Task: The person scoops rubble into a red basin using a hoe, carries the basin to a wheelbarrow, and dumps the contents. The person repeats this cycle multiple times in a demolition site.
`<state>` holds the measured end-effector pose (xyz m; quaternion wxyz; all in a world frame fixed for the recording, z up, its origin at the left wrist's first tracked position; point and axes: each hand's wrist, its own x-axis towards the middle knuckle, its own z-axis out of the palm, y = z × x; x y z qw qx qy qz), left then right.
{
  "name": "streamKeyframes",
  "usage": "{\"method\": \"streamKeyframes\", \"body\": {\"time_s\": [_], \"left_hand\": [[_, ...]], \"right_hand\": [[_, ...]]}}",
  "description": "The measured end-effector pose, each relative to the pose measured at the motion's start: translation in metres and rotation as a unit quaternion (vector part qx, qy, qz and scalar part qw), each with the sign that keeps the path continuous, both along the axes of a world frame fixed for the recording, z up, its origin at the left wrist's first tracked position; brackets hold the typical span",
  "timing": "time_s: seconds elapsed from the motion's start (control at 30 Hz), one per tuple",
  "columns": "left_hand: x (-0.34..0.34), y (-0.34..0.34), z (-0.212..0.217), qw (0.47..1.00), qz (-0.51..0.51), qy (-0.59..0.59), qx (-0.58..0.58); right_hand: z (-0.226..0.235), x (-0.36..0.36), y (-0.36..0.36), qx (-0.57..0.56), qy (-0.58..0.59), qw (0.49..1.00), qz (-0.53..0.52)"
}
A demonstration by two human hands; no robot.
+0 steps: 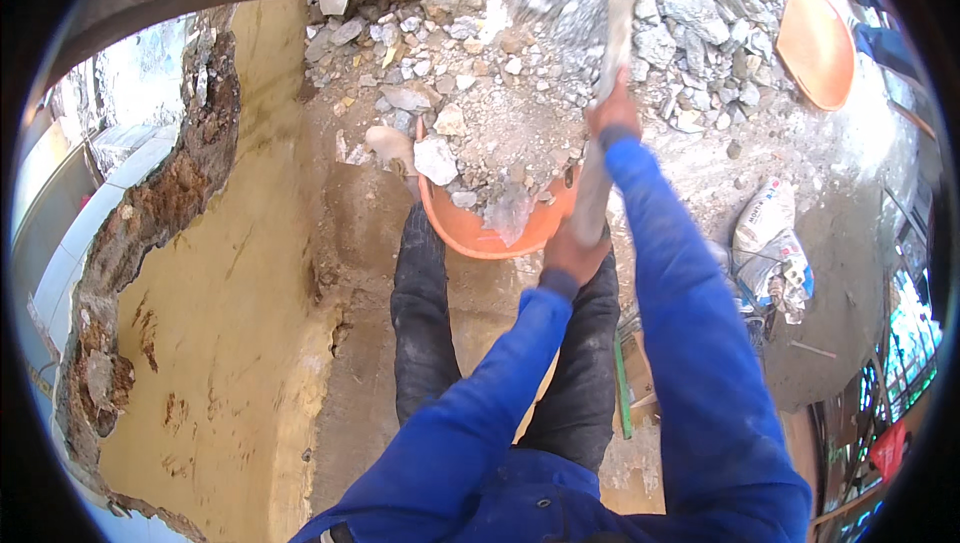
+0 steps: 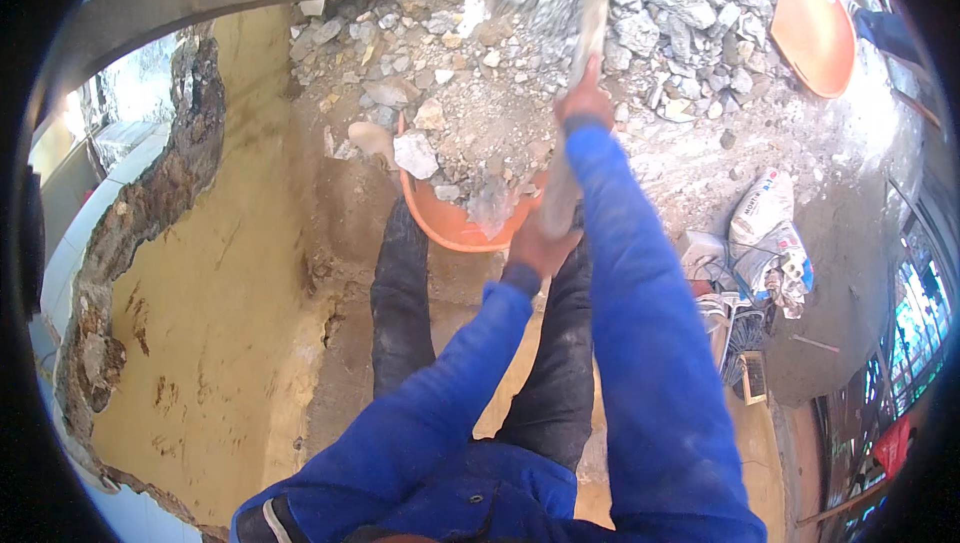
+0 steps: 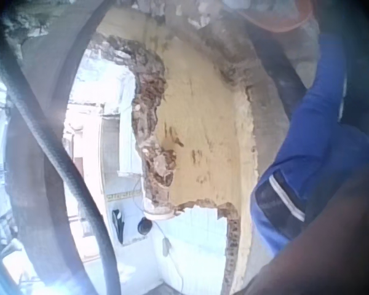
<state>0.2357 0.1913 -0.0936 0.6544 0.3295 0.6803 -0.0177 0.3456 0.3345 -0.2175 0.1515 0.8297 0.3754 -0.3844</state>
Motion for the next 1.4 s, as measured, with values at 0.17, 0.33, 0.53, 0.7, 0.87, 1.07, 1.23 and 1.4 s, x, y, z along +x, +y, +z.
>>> {"method": "streamKeyframes", "body": {"time_s": [0.17,0.33,0.53,0.7,0.87,1.07,1.23,1.4], "left_hand": [[-0.069,-0.109,0.059,0.997,-0.046,0.061,-0.017],[-0.124,-0.173,0.122,0.976,-0.141,0.104,-0.127],[-0.112,-0.204,0.215,0.97,-0.107,0.093,-0.199],[-0.1,-0.165,0.16,0.976,-0.142,0.126,-0.107],[-0.095,-0.005,-0.004,0.975,-0.146,0.109,0.129],[-0.106,0.141,-0.057,0.975,-0.162,0.111,0.108],[-0.114,0.018,-0.041,0.992,-0.022,0.091,0.082],[-0.117,-0.072,0.003,0.993,-0.04,0.107,0.014]], "right_hand": [[0.043,-0.066,-0.119,-0.04,0.011,0.999,0.024],[0.122,-0.108,-0.194,-0.062,0.098,0.992,-0.054],[0.203,-0.105,-0.233,-0.115,0.162,0.971,-0.133],[0.153,-0.082,-0.203,0.163,0.196,0.956,-0.146],[0.033,-0.044,-0.02,0.282,0.254,0.859,-0.344],[-0.04,-0.062,0.111,0.232,0.262,0.844,-0.407],[-0.048,-0.104,0.009,0.158,0.202,0.933,-0.251],[-0.009,-0.125,-0.082,0.069,0.244,0.939,-0.232]]}}
